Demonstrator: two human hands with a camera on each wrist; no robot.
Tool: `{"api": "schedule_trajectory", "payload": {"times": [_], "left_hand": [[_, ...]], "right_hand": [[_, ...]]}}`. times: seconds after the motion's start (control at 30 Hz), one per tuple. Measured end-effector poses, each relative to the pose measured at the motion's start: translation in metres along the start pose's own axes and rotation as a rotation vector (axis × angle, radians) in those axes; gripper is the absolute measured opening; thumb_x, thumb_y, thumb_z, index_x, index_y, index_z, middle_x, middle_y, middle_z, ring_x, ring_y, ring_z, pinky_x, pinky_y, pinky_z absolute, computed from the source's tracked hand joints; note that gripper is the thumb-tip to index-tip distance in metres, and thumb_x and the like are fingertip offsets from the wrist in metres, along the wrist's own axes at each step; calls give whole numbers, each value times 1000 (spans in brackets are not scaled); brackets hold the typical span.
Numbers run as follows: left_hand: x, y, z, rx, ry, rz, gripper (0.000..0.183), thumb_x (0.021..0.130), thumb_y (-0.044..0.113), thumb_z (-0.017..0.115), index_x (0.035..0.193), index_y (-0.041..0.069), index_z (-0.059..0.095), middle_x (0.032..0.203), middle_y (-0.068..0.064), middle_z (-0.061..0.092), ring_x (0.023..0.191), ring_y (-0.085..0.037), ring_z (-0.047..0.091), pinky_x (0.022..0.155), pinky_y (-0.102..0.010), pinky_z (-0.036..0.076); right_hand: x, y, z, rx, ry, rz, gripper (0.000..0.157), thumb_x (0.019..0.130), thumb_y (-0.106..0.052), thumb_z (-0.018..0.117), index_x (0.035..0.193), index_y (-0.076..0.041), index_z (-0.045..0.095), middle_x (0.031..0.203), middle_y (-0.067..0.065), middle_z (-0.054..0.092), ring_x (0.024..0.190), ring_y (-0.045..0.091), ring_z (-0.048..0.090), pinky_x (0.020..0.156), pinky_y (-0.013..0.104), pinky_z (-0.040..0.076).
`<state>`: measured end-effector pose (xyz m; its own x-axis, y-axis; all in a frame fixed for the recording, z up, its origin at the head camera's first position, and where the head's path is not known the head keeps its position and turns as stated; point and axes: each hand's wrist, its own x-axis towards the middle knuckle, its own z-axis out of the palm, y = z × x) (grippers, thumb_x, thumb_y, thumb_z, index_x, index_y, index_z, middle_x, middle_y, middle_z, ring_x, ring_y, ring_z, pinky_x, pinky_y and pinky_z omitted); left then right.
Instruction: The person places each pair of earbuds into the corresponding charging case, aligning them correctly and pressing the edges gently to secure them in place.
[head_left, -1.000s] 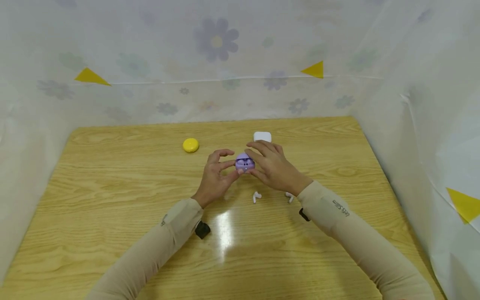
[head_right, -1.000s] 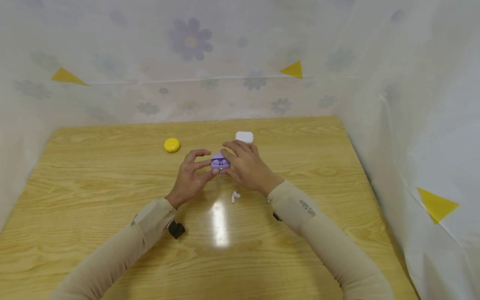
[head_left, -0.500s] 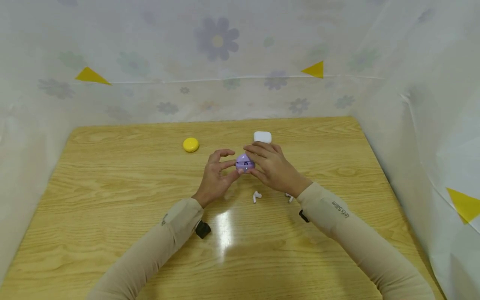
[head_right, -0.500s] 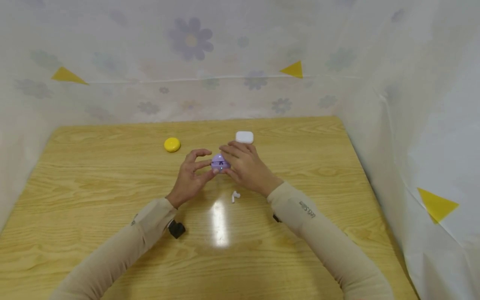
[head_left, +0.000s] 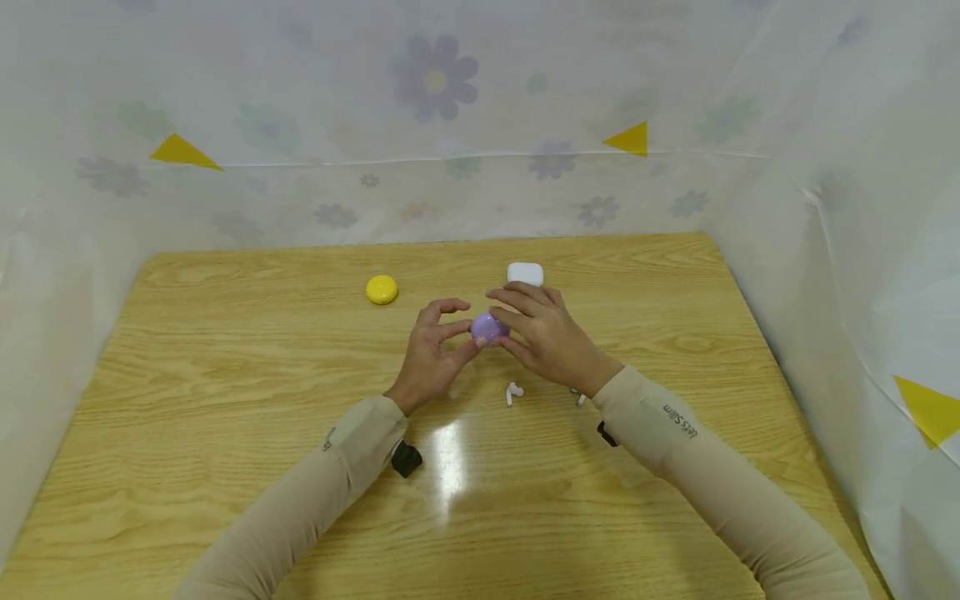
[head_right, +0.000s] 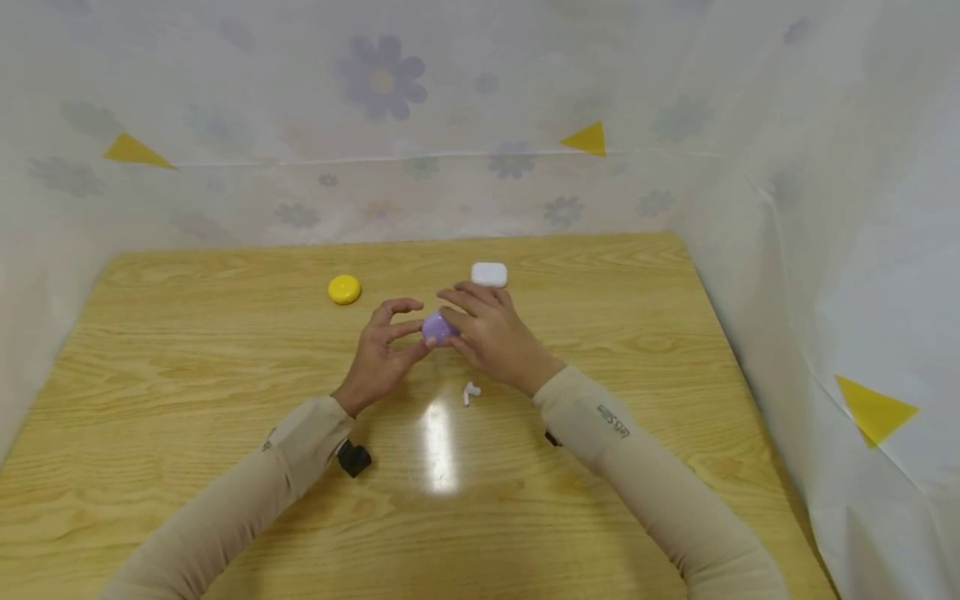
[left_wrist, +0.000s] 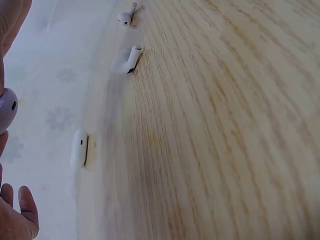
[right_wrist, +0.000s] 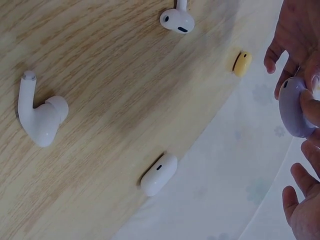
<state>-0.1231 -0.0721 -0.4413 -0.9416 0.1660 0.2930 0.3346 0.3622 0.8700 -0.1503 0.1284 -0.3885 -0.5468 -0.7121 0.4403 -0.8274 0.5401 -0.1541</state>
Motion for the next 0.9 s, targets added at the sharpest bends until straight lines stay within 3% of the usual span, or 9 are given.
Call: {"api": "schedule_trajectory", "payload": {"times": [0.67,0.77,0.9], "left_hand": [[5,3,0,64,-16,7,26,86,16,69,104,-4,71,128,-17,53,125,-35,41,104,-58,32],[12,4,-3,108,-22,-31,27,87,18,69,103,-4,72,129,-17,53,125,-36,40,105,-56,30],[26,0,-13,136,-25,-142,30,87,20,68,101,-6,71,131,-19,52,128,-38,37,110,-55,24]], "right_hand": [[-4,-1,0,-27,60,46,40,79,-20,77,115,-4,66,133,20,55,125,39,49,96,57,43],[-6,0,-2,-13,73,75,42,80,-19,77,116,-1,64,134,22,53,125,40,48,94,59,43],[-11,3,-5,0,88,110,40,81,-20,76,113,0,65,133,22,54,125,42,49,94,61,42]]}}
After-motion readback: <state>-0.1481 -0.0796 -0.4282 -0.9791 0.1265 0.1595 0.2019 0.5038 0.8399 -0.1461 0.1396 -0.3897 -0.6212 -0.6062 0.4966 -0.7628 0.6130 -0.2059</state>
